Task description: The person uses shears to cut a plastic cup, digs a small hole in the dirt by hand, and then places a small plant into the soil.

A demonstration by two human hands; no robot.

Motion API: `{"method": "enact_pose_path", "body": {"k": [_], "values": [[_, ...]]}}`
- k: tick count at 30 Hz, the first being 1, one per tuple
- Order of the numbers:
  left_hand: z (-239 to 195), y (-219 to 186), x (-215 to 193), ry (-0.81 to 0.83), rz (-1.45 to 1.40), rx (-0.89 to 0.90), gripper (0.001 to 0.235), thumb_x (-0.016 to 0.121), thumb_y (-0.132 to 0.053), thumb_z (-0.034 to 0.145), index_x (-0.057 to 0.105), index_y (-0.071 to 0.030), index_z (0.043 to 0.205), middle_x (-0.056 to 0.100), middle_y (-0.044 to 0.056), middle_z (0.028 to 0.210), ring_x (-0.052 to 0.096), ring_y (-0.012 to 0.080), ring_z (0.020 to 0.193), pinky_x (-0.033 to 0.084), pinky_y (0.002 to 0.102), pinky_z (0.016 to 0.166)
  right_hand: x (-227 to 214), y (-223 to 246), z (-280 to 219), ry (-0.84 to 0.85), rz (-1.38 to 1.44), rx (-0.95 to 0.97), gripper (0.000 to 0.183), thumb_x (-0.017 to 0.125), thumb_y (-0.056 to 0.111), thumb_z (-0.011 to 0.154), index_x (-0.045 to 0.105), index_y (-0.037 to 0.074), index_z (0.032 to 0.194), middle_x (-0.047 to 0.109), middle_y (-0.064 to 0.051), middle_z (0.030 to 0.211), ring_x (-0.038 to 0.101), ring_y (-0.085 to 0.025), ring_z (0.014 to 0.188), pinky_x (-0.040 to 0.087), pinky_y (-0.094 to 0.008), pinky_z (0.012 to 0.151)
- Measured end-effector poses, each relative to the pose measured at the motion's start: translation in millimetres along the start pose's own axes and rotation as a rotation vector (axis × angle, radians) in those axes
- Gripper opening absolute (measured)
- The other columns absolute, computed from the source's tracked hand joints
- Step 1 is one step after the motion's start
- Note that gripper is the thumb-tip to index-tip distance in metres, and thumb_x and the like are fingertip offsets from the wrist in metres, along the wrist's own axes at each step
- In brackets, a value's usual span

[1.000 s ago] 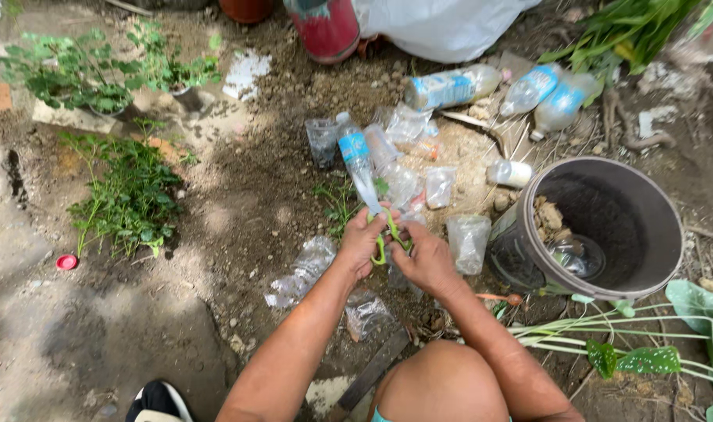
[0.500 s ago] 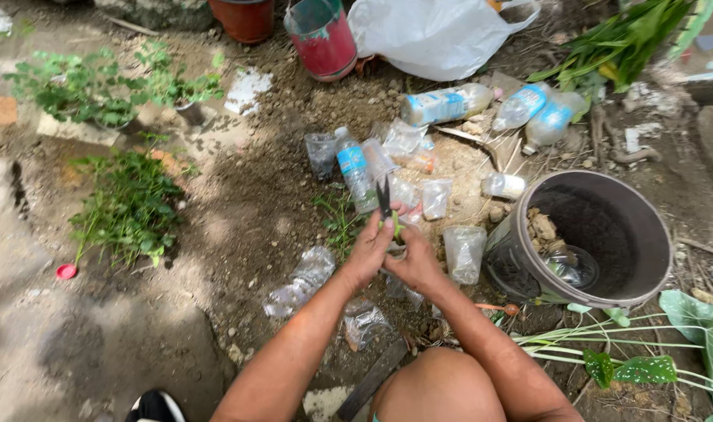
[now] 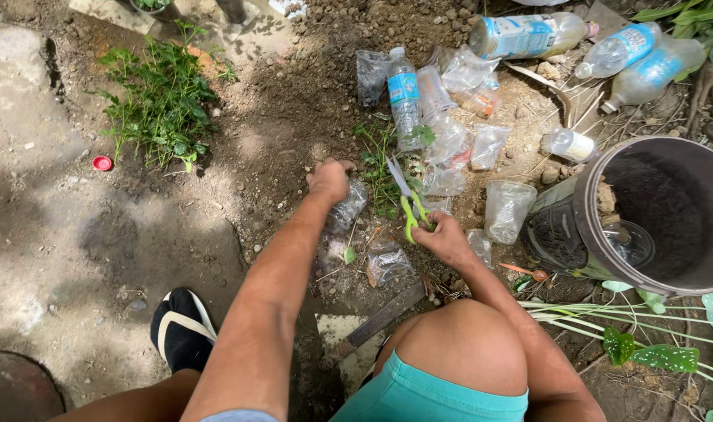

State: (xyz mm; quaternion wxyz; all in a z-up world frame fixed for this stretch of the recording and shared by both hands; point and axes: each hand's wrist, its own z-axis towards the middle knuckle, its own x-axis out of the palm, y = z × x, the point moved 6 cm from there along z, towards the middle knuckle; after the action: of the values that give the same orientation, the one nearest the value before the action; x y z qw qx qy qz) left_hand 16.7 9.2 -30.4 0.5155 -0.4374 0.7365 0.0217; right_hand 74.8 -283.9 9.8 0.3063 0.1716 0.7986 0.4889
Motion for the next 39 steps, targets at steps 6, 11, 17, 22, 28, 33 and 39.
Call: {"method": "enact_pose_path", "body": {"k": [6, 11, 17, 22, 28, 33, 39], "values": [[-14, -1, 25, 0.157, 0.051, -0.060, 0.064, 0.076, -0.022, 0.088, 0.054, -0.036, 0.146, 0.048, 0.012, 0.147, 0.040, 0.0308, 0.141, 0.032, 0.051, 0.118, 10, 30, -17, 0.140, -0.581, 0.174, 0.067, 0.084, 0.046, 0.071, 0.067, -0.007, 0.107, 0.069, -0.017, 0.095, 0.070, -0.026, 0.085, 0.058, -0.038, 0.078], [-17, -2, 45, 0.080, -0.077, -0.073, 0.069, 0.073, -0.004, 0.085, 0.055, -0.029, 0.146, 0.044, 0.016, 0.148, 0.038, 0.0322, 0.139, 0.030, 0.056, 0.116, 9, 33, -13, 0.148, -0.692, 0.235, 0.075, 0.078, 0.053, 0.069, 0.065, -0.007, 0.112, 0.071, -0.020, 0.099, 0.071, -0.031, 0.091, 0.059, -0.044, 0.084], [-23, -7, 43, 0.113, -0.250, -0.067, 0.032, 0.080, -0.014, 0.087, 0.066, -0.017, 0.117, 0.059, 0.011, 0.132, 0.056, 0.0280, 0.124, 0.037, 0.056, 0.113, 9, 33, -9, 0.179, -0.825, 0.212, 0.081, 0.077, 0.058, 0.070, 0.064, -0.008, 0.116, 0.071, -0.022, 0.103, 0.073, -0.033, 0.096, 0.059, -0.045, 0.091], [-17, -6, 18, 0.011, -0.461, 0.139, 0.020, 0.076, -0.008, 0.088, 0.069, -0.010, 0.106, 0.075, 0.010, 0.101, 0.073, 0.0224, 0.095, 0.059, 0.039, 0.090, 1, 45, -11, 0.205, -0.903, 0.194, 0.082, 0.075, 0.059, 0.073, 0.062, -0.007, 0.119, 0.072, -0.023, 0.103, 0.074, -0.034, 0.095, 0.060, -0.046, 0.089], [-27, -26, -30, -0.096, -0.484, 0.294, 0.026, 0.069, -0.005, 0.093, 0.069, -0.008, 0.118, 0.076, 0.013, 0.104, 0.075, 0.0235, 0.097, 0.058, 0.037, 0.090, -9, 79, 0, 0.107, -0.901, 0.079, 0.075, 0.076, 0.060, 0.072, 0.067, -0.005, 0.107, 0.072, -0.023, 0.093, 0.073, -0.038, 0.089, 0.060, -0.048, 0.084], [-42, -47, -62, -0.159, -0.422, 0.336, 0.030, 0.065, -0.004, 0.096, 0.065, -0.006, 0.125, 0.076, 0.017, 0.103, 0.075, 0.0258, 0.094, 0.059, 0.039, 0.091, -18, 98, 4, 0.108, -0.921, 0.039, 0.066, 0.074, 0.059, 0.073, 0.070, -0.003, 0.095, 0.072, -0.021, 0.088, 0.073, -0.035, 0.082, 0.060, -0.047, 0.081], [-51, -66, -73, 0.022, -0.328, 0.189, 0.036, 0.049, -0.005, 0.103, 0.056, -0.010, 0.138, 0.072, 0.013, 0.099, 0.075, 0.0207, 0.085, 0.064, 0.037, 0.082, -26, 101, 9, 0.132, -0.979, 0.100, 0.063, 0.073, 0.060, 0.075, 0.070, 0.000, 0.096, 0.072, -0.018, 0.087, 0.074, -0.030, 0.080, 0.061, -0.045, 0.079]]}}
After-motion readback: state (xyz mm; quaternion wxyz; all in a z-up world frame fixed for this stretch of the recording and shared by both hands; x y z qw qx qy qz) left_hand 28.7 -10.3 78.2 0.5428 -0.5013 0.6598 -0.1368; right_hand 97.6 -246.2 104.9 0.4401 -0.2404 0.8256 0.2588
